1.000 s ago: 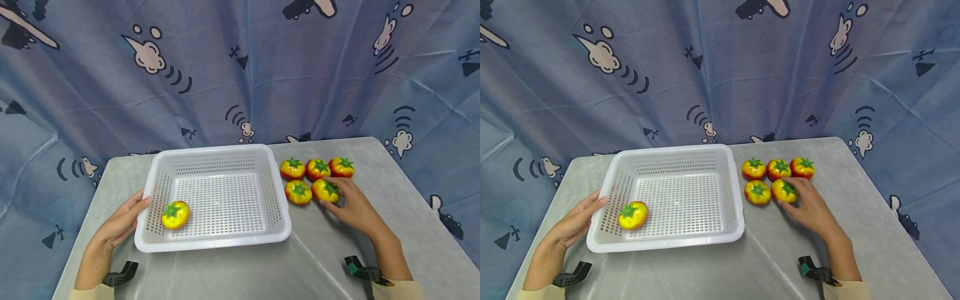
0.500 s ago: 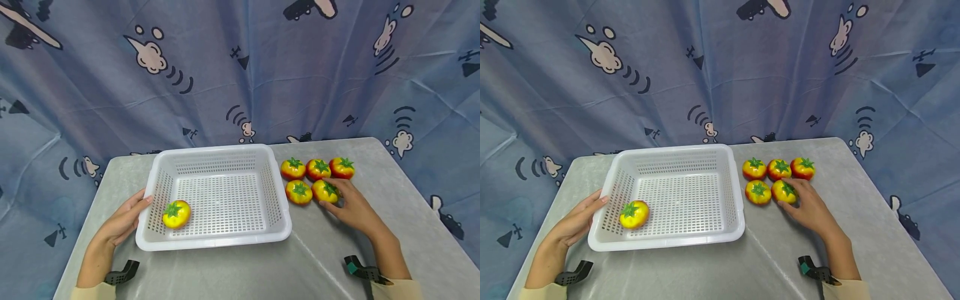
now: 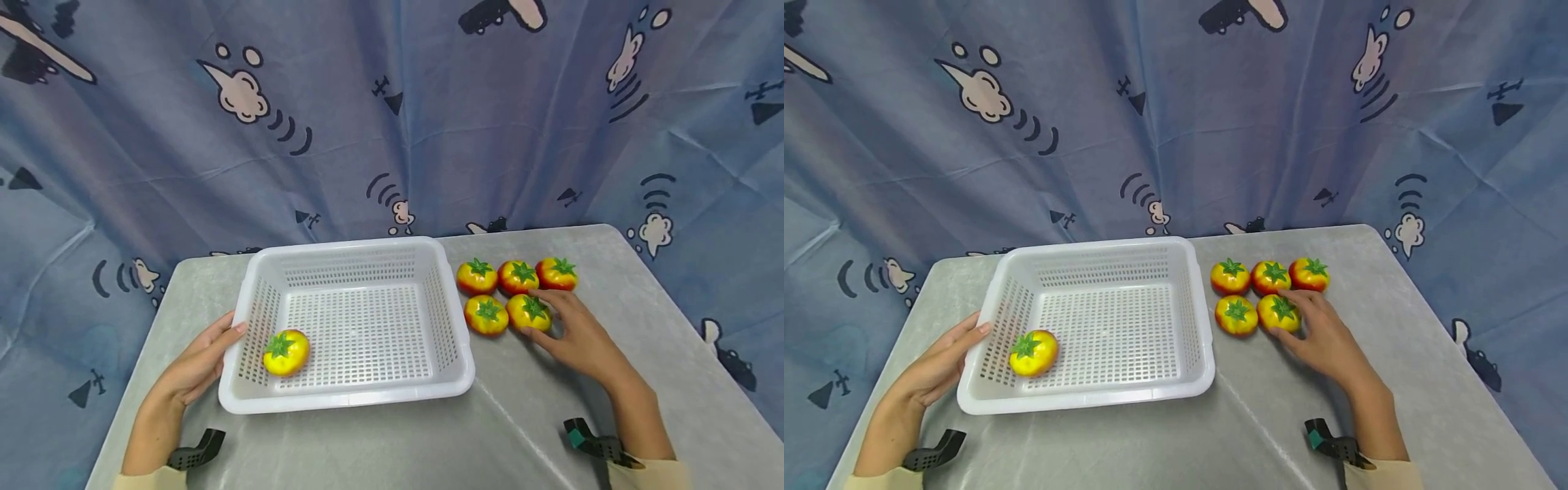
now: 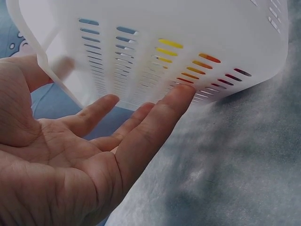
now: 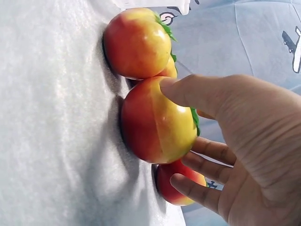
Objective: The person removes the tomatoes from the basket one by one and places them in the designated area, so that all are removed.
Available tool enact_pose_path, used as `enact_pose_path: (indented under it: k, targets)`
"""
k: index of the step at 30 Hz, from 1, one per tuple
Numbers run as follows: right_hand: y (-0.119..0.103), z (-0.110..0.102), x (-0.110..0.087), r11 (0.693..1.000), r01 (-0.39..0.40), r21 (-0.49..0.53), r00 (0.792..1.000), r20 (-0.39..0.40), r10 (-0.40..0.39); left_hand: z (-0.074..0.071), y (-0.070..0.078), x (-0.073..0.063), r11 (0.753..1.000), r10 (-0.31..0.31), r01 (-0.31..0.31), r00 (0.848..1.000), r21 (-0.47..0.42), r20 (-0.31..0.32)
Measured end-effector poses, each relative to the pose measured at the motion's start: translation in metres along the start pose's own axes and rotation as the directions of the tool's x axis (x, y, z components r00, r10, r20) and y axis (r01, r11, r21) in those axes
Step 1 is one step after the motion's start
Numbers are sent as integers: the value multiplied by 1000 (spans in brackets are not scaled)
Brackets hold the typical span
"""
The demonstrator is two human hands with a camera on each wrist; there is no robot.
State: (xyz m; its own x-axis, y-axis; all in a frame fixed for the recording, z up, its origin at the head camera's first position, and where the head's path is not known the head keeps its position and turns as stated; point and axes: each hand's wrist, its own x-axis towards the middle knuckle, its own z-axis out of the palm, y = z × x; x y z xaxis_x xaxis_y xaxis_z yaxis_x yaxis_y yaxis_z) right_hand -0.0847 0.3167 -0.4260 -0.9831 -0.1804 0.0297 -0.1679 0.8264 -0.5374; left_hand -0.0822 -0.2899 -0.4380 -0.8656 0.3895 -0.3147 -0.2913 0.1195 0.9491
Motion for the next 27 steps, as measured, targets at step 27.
enact_pose_path:
  k: [27]
  targets:
    - [-44,-5,2,996,83,-10,987,-139,-84,6,-1,-1,998,24,-20,998,63,-64]
